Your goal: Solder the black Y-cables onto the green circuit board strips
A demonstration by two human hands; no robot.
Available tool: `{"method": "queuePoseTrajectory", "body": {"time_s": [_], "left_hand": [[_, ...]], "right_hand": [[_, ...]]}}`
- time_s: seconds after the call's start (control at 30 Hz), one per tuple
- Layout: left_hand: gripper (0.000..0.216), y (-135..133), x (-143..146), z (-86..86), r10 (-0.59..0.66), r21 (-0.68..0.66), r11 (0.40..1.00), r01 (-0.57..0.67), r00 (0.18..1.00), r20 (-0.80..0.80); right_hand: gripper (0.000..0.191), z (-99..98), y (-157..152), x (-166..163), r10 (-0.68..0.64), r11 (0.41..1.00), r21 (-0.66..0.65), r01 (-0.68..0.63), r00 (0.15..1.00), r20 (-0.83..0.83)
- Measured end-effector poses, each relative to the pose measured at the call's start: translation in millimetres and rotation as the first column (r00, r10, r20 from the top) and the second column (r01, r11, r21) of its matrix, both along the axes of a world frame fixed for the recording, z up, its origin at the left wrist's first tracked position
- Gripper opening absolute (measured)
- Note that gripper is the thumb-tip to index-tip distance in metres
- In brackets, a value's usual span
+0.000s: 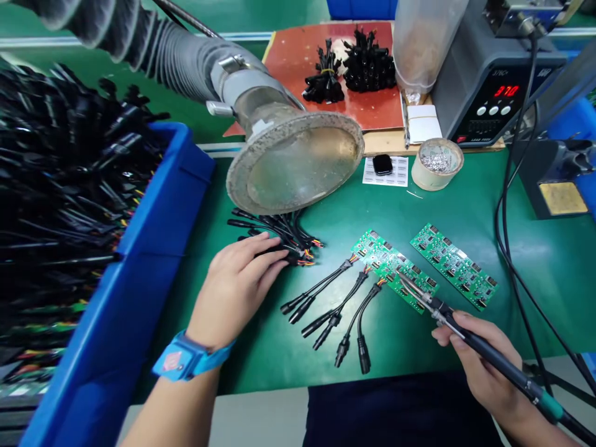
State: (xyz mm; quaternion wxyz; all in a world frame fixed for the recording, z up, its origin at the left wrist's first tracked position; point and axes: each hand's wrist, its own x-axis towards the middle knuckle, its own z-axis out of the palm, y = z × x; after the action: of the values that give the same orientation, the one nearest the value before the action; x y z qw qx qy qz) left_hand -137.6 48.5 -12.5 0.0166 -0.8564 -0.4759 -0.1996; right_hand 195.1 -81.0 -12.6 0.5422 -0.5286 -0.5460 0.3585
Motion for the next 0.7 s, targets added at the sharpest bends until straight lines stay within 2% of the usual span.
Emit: {"method": "queuePoseTrajectory", "body": {"time_s": [0.07,0.13,0.2,0.27,0.33,0.43,0.5,0.57,0.6,0.63,0.67,0.7], "left_hand": [[0.013,-1.8,1.9,2.3,0.018,0.029,0.999,-0.021,0.993,0.115],[0.015,-4.2,8.1,7.7,0.162,0.014,0.985,-0.173,0.945,0.284],[0.017,-5.7,19.0,16.1,0.335,-0.044,0.934,-0.353,0.830,0.446],[0.018,-5.4,32.4,27.0,0.404,-0.063,0.893,-0.446,0.729,0.553],[0.022,-3.9,44.7,38.7,0.416,-0.080,0.877,-0.474,0.663,0.623],[0.025,-4.1,56.2,52.5,0.500,-0.252,0.852,-0.458,0.575,0.647],[0.024,-10.2,61.9,56.4,0.545,-0.317,0.829,-0.460,0.543,0.638],[0.022,-23.2,71.3,55.4,0.569,-0.437,0.822,-0.364,0.539,0.621],[0.023,-31.8,78.5,53.3,0.590,-0.564,0.791,-0.236,0.537,0.603],[0.026,-40.9,87.3,50.5,0.621,-0.727,0.686,-0.029,0.544,0.564],[0.030,-50.0,97.2,47.2,0.652,-0.825,0.539,0.171,0.536,0.537],[0.032,-58.2,107.5,43.7,0.694,-0.864,0.401,0.305,0.515,0.504]], "right_hand": [[0.034,-0.4,-0.4,-0.8,-0.010,1.000,0.000,0.010,1.000,-0.015],[0.035,0.1,0.0,-1.7,-0.014,1.000,0.008,0.014,1.000,-0.023],[0.035,1.2,1.2,-2.7,-0.014,1.000,0.013,0.014,1.000,-0.021],[0.035,1.8,2.5,-3.7,-0.014,1.000,0.017,0.014,1.000,-0.021],[0.034,1.1,3.0,-4.2,-0.012,1.000,0.017,0.012,1.000,-0.029],[0.033,-1.8,2.1,-3.6,-0.011,1.000,0.014,0.011,0.999,-0.047],[0.032,-3.0,1.8,-3.5,-0.018,1.000,0.006,0.018,0.999,-0.052],[0.032,-2.0,4.1,-5.3,-0.024,1.000,-0.003,0.024,0.998,-0.054],[0.031,-0.4,6.7,-7.2,-0.031,1.000,-0.006,0.031,0.998,-0.055],[0.031,1.8,10.5,-9.9,-0.048,0.999,-0.010,0.048,0.997,-0.057],[0.030,4.5,15.1,-13.0,-0.073,0.997,-0.015,0.072,0.996,-0.060],[0.029,7.5,20.3,-16.5,-0.097,0.995,-0.026,0.096,0.994,-0.059]]}}
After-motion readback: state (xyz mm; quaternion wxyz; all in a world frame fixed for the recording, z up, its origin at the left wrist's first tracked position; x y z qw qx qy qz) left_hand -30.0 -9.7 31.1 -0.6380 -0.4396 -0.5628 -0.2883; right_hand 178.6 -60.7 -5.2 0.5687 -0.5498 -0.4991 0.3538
